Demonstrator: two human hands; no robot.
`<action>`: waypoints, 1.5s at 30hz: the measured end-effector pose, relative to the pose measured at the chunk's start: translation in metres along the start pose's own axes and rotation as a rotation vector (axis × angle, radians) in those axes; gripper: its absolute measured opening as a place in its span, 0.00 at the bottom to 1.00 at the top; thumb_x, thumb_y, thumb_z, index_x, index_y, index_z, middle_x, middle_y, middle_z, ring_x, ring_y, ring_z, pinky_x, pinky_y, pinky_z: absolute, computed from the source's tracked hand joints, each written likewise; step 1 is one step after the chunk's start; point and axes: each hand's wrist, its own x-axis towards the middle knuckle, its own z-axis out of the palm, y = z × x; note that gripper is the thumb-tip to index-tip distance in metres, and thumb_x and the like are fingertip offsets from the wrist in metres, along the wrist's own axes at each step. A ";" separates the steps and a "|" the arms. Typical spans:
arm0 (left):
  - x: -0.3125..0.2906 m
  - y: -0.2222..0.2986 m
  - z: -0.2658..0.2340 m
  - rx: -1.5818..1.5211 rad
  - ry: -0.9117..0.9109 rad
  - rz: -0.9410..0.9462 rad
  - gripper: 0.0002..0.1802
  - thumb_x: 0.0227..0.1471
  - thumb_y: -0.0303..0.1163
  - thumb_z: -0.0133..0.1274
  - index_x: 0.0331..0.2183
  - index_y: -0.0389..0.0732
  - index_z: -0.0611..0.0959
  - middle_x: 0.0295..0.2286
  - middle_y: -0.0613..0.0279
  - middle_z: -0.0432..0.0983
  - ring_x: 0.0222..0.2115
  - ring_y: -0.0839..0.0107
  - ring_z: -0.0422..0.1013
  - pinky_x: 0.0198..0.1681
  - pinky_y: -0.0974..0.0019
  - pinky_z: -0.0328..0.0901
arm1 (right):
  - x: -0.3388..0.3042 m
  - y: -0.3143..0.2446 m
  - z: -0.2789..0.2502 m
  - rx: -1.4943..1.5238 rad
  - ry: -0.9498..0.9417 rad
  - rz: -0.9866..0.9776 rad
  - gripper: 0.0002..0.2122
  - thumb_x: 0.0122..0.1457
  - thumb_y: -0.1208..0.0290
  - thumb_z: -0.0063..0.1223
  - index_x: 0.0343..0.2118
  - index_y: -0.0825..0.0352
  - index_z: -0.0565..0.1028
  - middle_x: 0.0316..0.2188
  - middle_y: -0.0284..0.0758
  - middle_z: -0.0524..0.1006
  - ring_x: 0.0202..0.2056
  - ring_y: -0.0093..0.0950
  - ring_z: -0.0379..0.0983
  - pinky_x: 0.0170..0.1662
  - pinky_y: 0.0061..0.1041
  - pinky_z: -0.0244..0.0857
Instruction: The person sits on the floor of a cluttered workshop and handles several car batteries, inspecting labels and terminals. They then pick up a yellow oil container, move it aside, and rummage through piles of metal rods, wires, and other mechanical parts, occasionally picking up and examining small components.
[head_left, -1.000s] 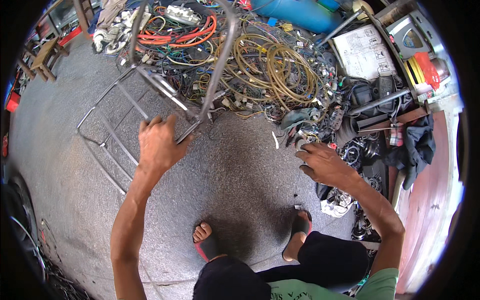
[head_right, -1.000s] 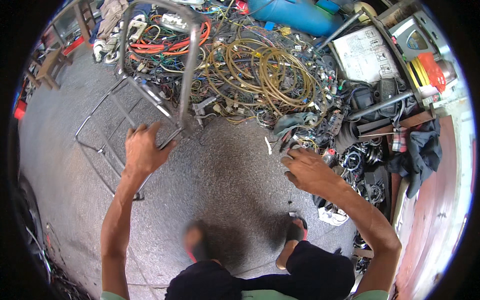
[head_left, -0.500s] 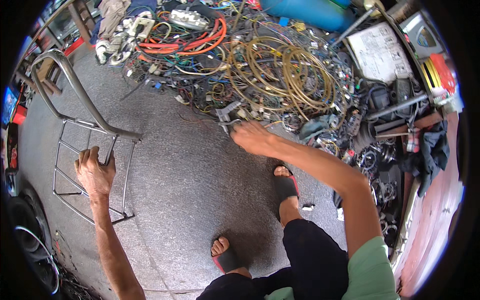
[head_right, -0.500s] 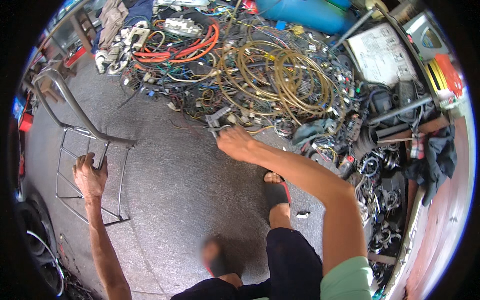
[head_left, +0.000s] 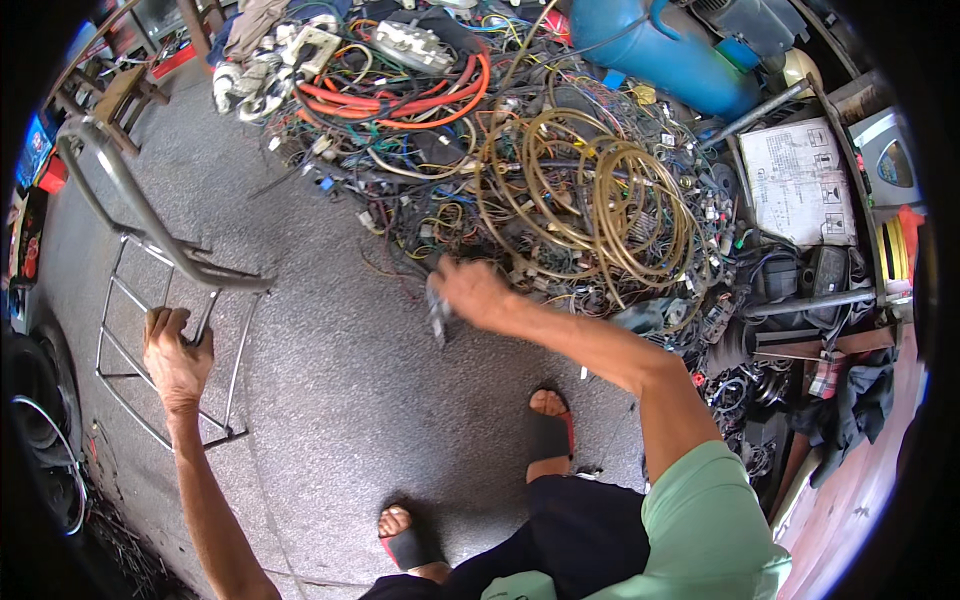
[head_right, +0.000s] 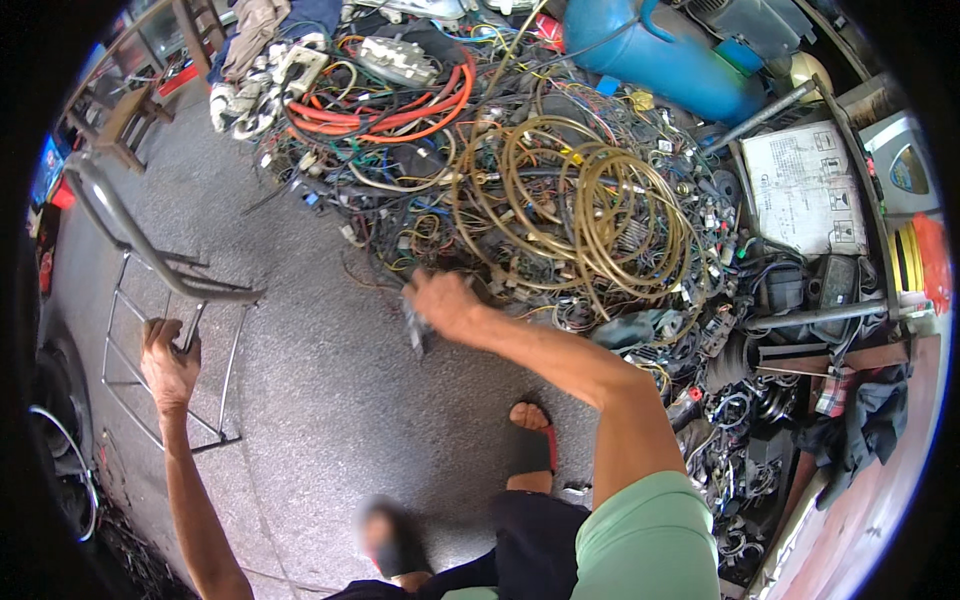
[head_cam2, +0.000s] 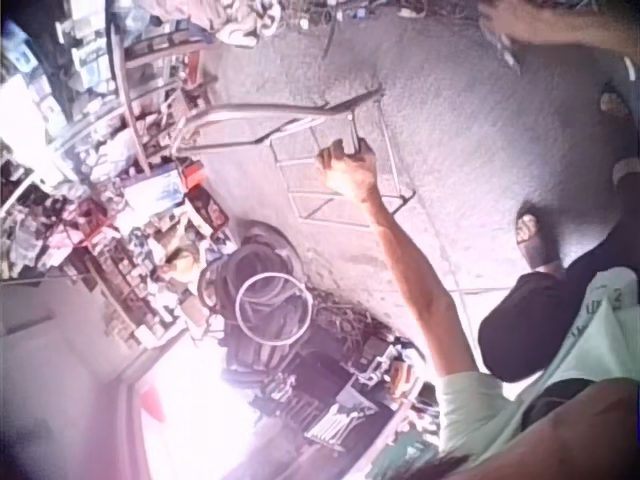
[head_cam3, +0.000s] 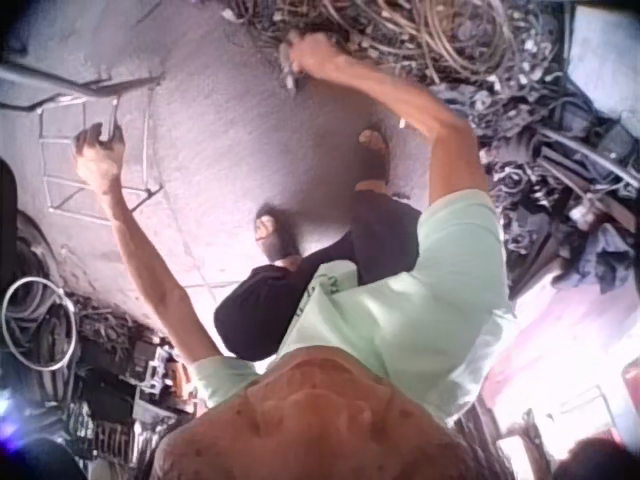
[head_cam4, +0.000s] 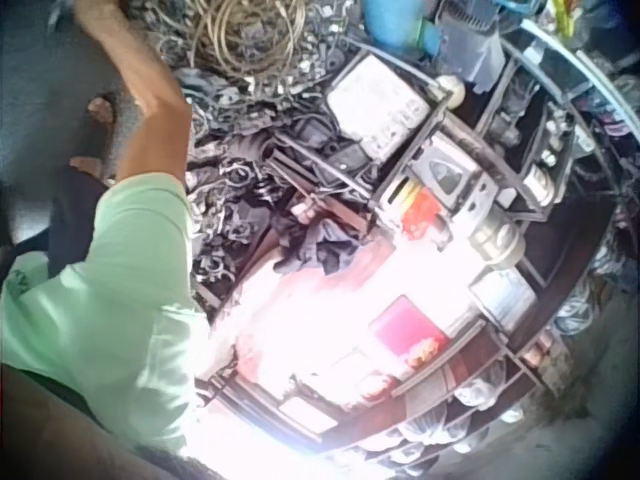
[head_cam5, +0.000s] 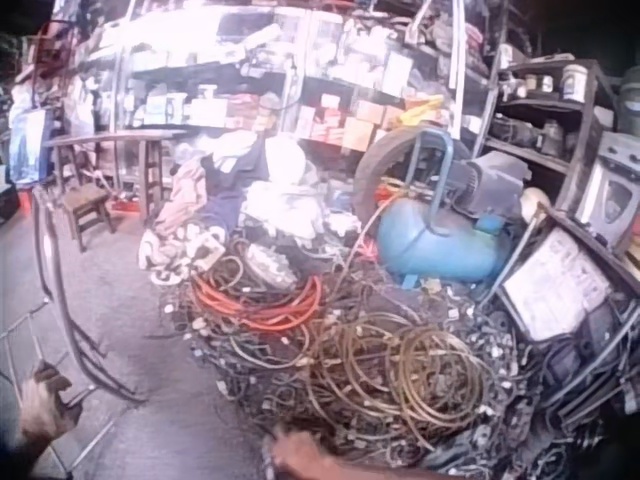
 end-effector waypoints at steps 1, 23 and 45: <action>-0.002 -0.010 -0.002 0.027 0.005 0.063 0.14 0.36 0.22 0.61 0.31 0.36 0.79 0.30 0.53 0.73 0.33 0.54 0.72 0.33 0.59 0.68 | -0.009 -0.020 -0.019 0.035 -0.040 -0.092 0.13 0.54 0.74 0.55 0.41 0.69 0.67 0.30 0.40 0.71 0.19 0.28 0.74 0.16 0.26 0.66; 0.001 -0.025 0.018 -0.027 -0.046 0.172 0.07 0.50 0.25 0.58 0.24 0.34 0.77 0.23 0.54 0.69 0.31 0.55 0.65 0.35 0.56 0.61 | -0.130 -0.045 0.029 0.637 0.073 0.146 0.20 0.50 0.73 0.59 0.46 0.72 0.69 0.31 0.47 0.79 0.34 0.44 0.78 0.33 0.40 0.73; 0.002 -0.020 0.016 -0.035 -0.070 0.074 0.09 0.47 0.25 0.59 0.23 0.33 0.75 0.24 0.52 0.70 0.33 0.52 0.66 0.37 0.53 0.62 | -0.145 0.177 0.002 0.170 0.245 0.796 0.34 0.37 0.56 0.75 0.45 0.72 0.72 0.47 0.46 0.73 0.51 0.42 0.69 0.60 0.38 0.59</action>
